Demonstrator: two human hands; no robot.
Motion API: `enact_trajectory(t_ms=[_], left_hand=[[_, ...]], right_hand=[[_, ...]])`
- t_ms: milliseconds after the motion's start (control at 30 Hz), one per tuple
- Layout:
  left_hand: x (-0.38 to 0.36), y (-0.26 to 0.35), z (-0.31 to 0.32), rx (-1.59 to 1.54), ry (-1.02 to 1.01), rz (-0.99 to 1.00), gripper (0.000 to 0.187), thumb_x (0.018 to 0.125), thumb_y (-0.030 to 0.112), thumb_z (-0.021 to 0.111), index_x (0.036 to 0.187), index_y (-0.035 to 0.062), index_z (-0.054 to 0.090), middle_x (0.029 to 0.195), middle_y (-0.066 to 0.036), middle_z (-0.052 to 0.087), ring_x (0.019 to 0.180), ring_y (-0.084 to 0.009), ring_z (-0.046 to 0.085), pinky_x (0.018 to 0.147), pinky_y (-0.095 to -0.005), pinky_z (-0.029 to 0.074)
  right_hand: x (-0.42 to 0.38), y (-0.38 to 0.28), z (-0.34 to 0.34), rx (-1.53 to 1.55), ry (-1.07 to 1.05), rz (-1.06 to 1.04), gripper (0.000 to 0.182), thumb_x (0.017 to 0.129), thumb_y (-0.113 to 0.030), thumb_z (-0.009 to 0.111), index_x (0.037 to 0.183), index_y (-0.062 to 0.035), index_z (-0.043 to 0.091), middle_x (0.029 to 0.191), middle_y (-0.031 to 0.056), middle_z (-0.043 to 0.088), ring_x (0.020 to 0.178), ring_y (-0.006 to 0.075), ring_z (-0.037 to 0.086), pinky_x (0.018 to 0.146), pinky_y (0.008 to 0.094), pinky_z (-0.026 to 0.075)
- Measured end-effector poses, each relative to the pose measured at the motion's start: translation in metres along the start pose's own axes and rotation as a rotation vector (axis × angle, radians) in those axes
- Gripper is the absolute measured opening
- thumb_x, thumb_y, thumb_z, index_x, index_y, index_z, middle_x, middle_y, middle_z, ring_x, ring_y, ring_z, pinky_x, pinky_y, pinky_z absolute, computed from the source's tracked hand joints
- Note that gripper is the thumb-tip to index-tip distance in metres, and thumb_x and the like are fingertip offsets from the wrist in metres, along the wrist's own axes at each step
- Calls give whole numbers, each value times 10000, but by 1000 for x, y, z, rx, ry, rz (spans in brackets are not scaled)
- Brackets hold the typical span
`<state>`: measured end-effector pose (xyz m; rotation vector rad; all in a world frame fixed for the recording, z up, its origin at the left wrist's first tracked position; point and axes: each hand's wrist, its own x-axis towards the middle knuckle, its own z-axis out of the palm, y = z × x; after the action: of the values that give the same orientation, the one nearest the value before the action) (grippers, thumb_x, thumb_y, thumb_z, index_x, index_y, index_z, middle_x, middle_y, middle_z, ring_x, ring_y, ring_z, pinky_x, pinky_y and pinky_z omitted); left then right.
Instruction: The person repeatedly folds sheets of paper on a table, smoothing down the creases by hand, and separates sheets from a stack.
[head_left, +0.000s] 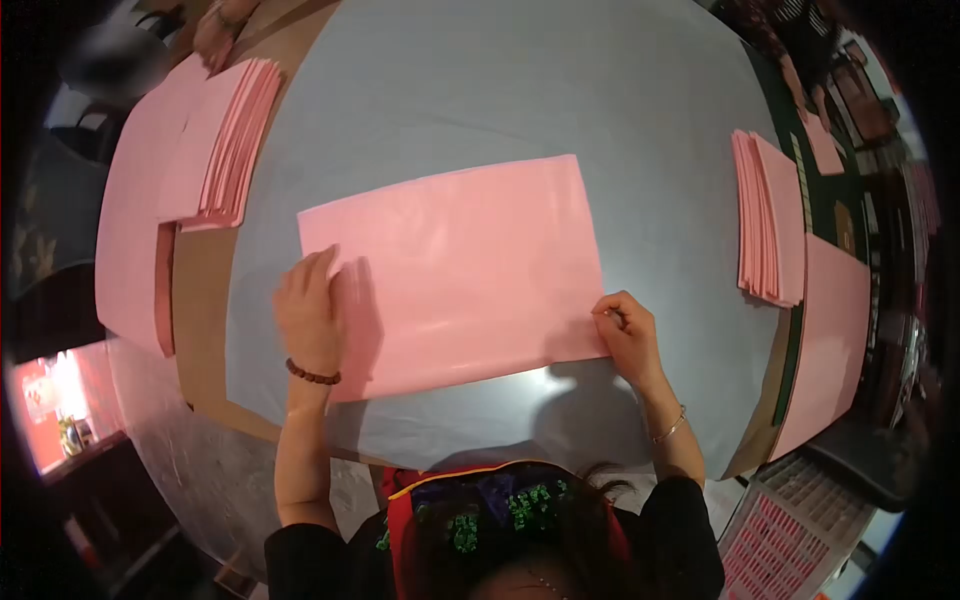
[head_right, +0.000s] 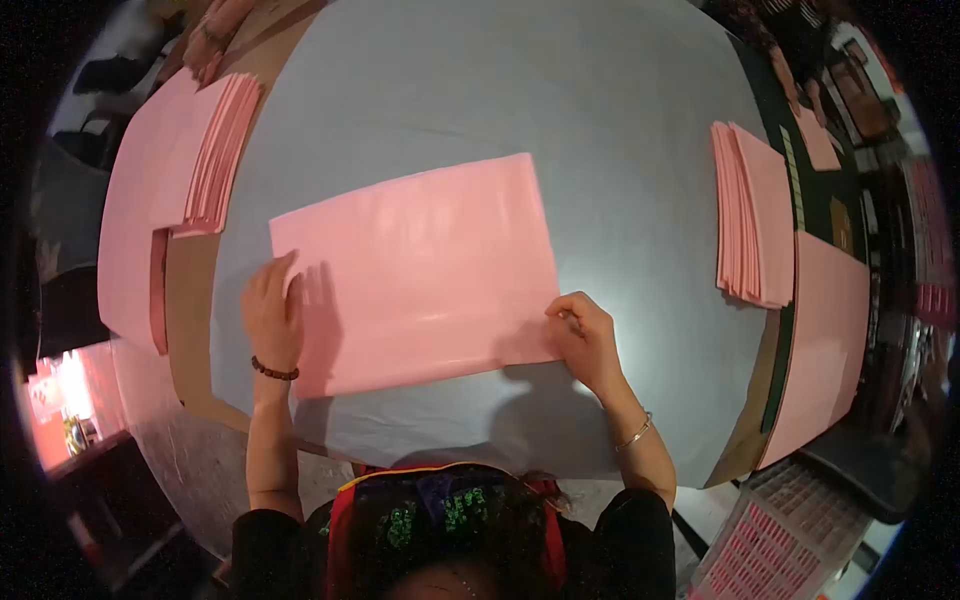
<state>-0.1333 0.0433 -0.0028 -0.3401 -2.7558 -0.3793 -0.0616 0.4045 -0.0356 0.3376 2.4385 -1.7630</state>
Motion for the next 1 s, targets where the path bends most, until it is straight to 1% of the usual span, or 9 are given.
enact_trajectory(t_ms=[67, 100, 200, 300, 567, 700, 800, 867, 1000], left_hand=[[26, 29, 14, -367, -110, 131, 364, 773, -12, 537, 1127, 53, 596, 1100, -127, 593, 981, -310, 554, 830, -394, 415], [42, 48, 24, -392, -112, 262, 381, 743, -30, 525, 1110, 38, 600, 1101, -125, 593, 972, -320, 545, 829, -402, 420], [94, 87, 68, -608, -233, 365, 279, 815, 22, 525, 1070, 63, 630, 1076, -84, 600, 999, -290, 519, 846, -382, 396], [135, 110, 118, -530, -317, 350, 250, 847, 105, 542, 1073, 94, 647, 1040, -56, 604, 1058, -263, 480, 892, -376, 351], [177, 125, 143, -571, -513, 304, 218, 836, 234, 585, 987, 109, 680, 999, -29, 590, 1075, -234, 418, 969, -376, 247], [180, 126, 145, -659, -495, 288, 168, 826, 209, 615, 925, 87, 673, 966, -10, 587, 1079, -217, 398, 945, -356, 279], [183, 126, 149, -831, -488, 297, 115, 810, 151, 642, 877, 60, 658, 933, -17, 599, 960, -195, 466, 840, -322, 377], [183, 125, 153, -1011, -640, 122, 92, 797, 105, 651, 857, 35, 645, 852, -35, 614, 775, -169, 506, 697, -293, 438], [178, 142, 148, -930, -564, 41, 93, 794, 100, 650, 847, 23, 645, 776, -68, 622, 650, -159, 516, 613, -295, 447]], right_hand=[[-1, -7, 0, -46, -10, -66, 91, 818, 49, 528, 848, -25, 572, 631, -69, 401, 574, 23, 334, 505, 191, 292], [-1, -5, 0, -38, 12, -59, 91, 818, 49, 528, 848, -25, 572, 631, -69, 401, 574, 23, 334, 505, 191, 292], [-1, 0, 1, -2, -25, -65, 101, 792, 41, 560, 875, -14, 571, 775, 37, 535, 619, 92, 468, 565, 230, 406], [-2, -1, 5, -71, 11, -114, 66, 820, 38, 529, 856, -5, 565, 732, -27, 467, 604, 37, 379, 534, 202, 341], [-4, -1, 4, -45, 69, -152, 93, 780, 9, 560, 866, -11, 587, 764, 42, 511, 610, 105, 460, 541, 240, 382], [-3, -2, 0, -74, 62, -189, 95, 779, 17, 559, 866, -12, 585, 758, 54, 508, 609, 123, 481, 539, 257, 400], [-4, -1, 0, -39, 71, -210, 107, 775, 33, 569, 871, -13, 579, 754, 60, 509, 603, 125, 490, 534, 256, 408], [-5, -1, 0, -21, 82, -218, 112, 774, 38, 573, 874, -13, 577, 753, 61, 509, 598, 126, 490, 531, 254, 409], [-4, -1, 0, -45, 87, -236, 114, 782, 36, 574, 885, -14, 575, 760, 63, 515, 593, 128, 492, 527, 257, 410]])
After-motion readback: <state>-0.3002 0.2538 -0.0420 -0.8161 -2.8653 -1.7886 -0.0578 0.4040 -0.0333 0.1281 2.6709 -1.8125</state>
